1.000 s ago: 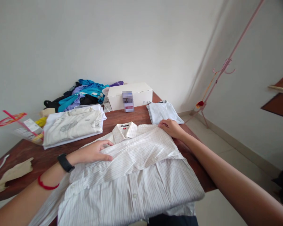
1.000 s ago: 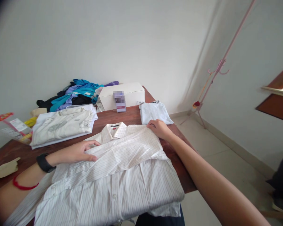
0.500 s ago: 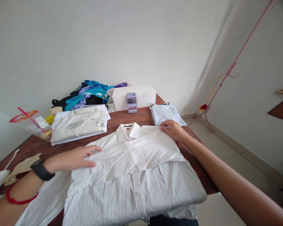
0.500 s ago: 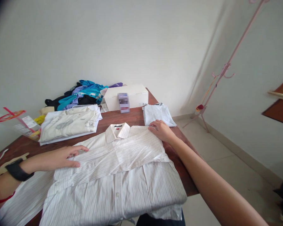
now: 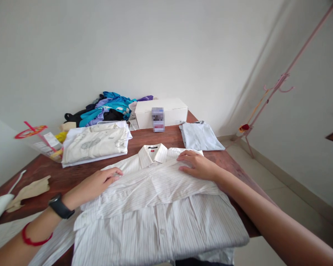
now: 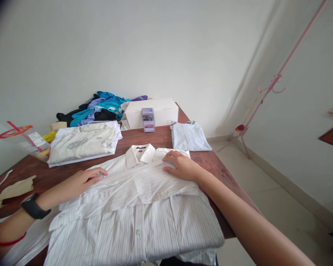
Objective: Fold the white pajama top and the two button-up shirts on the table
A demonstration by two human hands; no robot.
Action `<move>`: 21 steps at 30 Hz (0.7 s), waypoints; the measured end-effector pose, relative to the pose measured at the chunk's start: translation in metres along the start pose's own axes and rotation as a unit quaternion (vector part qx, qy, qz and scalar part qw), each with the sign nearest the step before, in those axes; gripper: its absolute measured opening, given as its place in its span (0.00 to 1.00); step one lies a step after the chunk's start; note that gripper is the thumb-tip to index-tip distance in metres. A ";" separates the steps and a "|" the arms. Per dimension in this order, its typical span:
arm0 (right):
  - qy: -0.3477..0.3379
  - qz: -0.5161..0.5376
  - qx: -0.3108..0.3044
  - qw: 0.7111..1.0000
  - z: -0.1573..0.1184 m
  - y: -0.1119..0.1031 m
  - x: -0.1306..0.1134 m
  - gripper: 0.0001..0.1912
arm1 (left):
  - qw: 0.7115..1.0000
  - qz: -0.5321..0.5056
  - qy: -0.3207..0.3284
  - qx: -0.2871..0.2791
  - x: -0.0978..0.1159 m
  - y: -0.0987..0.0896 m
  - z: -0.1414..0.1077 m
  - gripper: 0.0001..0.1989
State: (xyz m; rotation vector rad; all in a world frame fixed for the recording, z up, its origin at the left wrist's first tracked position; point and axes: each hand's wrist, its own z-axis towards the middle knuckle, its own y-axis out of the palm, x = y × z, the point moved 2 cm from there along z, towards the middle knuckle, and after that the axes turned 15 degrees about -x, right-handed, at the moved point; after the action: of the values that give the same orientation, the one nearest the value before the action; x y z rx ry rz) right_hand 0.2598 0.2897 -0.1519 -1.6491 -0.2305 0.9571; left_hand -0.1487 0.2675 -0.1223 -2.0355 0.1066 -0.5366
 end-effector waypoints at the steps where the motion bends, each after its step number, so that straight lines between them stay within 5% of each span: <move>1: 0.009 -0.001 -0.021 1.000 0.000 0.003 0.003 0.24 | 1.000 0.005 -0.008 0.005 -0.002 0.001 -0.003 0.18; 4: 0.031 -0.010 -0.092 0.995 -0.001 0.012 0.010 0.37 | 0.996 0.055 -0.027 0.067 0.005 0.005 -0.010 0.20; 7: 0.040 -0.023 -0.131 0.990 -0.001 0.020 0.012 0.41 | 0.984 0.113 0.025 0.136 0.033 0.018 -0.011 0.21; 12: 0.035 -0.029 -0.133 0.990 0.000 0.022 0.013 0.43 | 0.978 0.130 0.111 0.120 0.076 0.051 0.005 0.23; 16: 0.033 -0.042 -0.139 0.989 -0.001 0.017 0.025 0.44 | 0.980 0.145 0.102 0.090 0.076 0.068 0.011 0.30; 21: 0.054 -0.035 -0.145 0.987 -0.004 0.013 0.043 0.39 | 0.985 0.145 0.010 0.092 0.065 0.075 0.000 0.35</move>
State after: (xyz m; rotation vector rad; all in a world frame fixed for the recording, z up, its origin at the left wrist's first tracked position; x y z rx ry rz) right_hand 0.2859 0.3090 -0.1833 -1.9403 -0.3657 0.8050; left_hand -0.0789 0.2101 -0.1649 -1.7959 0.3472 -0.3694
